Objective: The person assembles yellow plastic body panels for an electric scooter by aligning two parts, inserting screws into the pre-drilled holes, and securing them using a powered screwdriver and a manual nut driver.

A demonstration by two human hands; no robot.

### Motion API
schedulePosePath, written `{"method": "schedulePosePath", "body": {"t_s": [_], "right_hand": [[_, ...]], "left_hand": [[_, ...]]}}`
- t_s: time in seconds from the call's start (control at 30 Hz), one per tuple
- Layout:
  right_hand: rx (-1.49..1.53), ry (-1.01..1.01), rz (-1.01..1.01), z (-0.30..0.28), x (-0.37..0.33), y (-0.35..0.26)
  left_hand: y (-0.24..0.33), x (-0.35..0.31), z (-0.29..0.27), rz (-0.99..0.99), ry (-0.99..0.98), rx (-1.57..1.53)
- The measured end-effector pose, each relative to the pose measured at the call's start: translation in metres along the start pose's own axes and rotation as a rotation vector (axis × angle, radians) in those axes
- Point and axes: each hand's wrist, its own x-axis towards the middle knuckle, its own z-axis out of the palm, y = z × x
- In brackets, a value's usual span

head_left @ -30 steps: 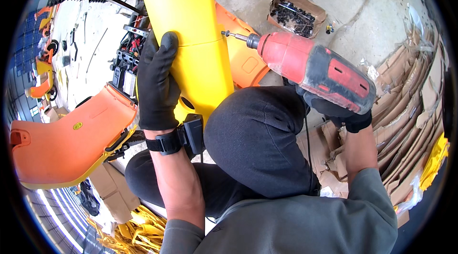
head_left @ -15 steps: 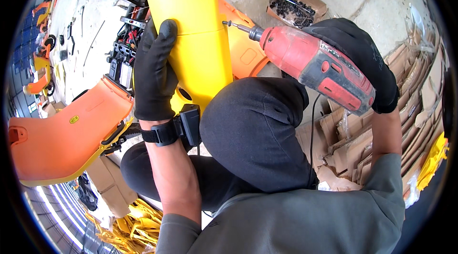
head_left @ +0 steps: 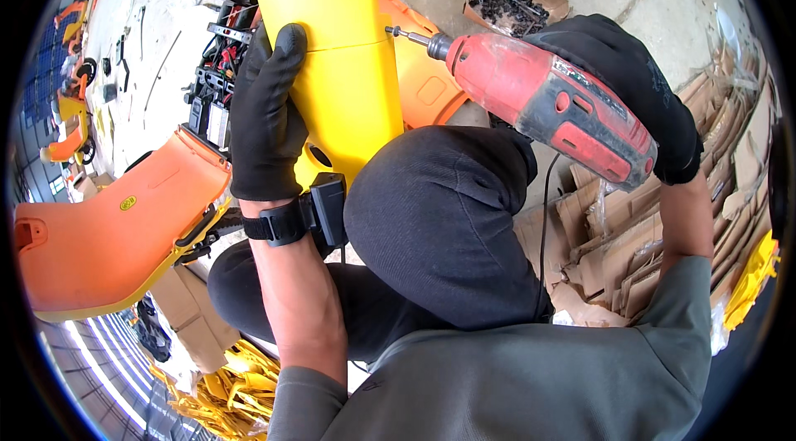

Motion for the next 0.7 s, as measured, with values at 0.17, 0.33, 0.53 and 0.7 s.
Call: {"method": "schedulePosePath", "body": {"t_s": [0.17,0.33,0.53,0.7], "right_hand": [[0.138,0.013,-0.006,0.0032,-0.0032,0.0054],[0.127,0.011,0.009,0.0031,-0.0024,0.0033],[0.107,0.033,0.002,0.0021,-0.0001,0.0022],[0.157,-0.007,0.008,0.0034,-0.0012,0.0032]], "left_hand": [[-0.0016,0.0013,-0.0026,-0.009,0.021,-0.015],[-0.0013,0.0007,-0.0002,0.011,0.015,-0.02],[-0.0021,0.0005,-0.0002,0.004,-0.004,-0.023],[-0.0055,0.0021,-0.0023,-0.018,0.003,-0.039]]}}
